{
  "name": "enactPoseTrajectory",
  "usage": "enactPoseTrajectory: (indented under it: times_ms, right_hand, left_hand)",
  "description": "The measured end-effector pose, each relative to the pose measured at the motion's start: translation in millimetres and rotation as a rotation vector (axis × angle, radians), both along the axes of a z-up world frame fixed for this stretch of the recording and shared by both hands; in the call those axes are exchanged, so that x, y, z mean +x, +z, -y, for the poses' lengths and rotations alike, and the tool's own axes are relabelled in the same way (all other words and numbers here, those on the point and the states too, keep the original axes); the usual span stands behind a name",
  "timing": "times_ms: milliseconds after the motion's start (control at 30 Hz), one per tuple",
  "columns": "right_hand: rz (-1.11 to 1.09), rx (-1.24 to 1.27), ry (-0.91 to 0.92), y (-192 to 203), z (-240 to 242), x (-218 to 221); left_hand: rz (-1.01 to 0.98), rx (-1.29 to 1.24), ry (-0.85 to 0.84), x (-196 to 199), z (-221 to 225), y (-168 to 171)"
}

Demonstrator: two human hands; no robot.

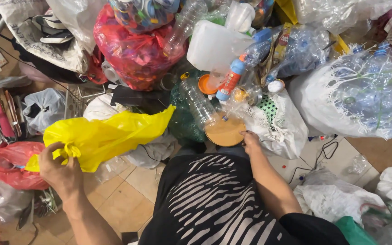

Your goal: Sorting various plastic bottles and caps into different bags.

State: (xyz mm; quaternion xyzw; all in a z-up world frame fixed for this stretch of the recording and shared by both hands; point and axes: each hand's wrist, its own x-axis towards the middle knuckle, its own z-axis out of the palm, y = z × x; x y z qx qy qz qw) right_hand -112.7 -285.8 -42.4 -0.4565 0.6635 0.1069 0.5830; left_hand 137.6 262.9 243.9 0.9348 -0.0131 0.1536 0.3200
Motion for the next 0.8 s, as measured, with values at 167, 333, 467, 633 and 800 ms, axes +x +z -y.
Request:
enactPoseTrajectory:
  times_ms: [167,333,467,633,800]
  right_hand:
    - [0.315,0.011,-0.174,19,5,12]
    - [0.456,-0.038,-0.214,70,11,50]
    - [0.655,-0.045,-0.233,106,21,80]
    - [0.737,-0.019,-0.346,143,20,116]
    - [0.908,0.049,-0.425,171,17,135]
  left_hand:
    - [-0.280,0.086,0.063,1,12,8]
    - [-0.025,0.171,-0.006,2,8,-14]
    - [-0.036,0.021,-0.020,4,26,-7]
    - [-0.389,-0.131,-0.195,-6,91,-25]
    - [-0.635,-0.118,-0.407,-12,157,-147]
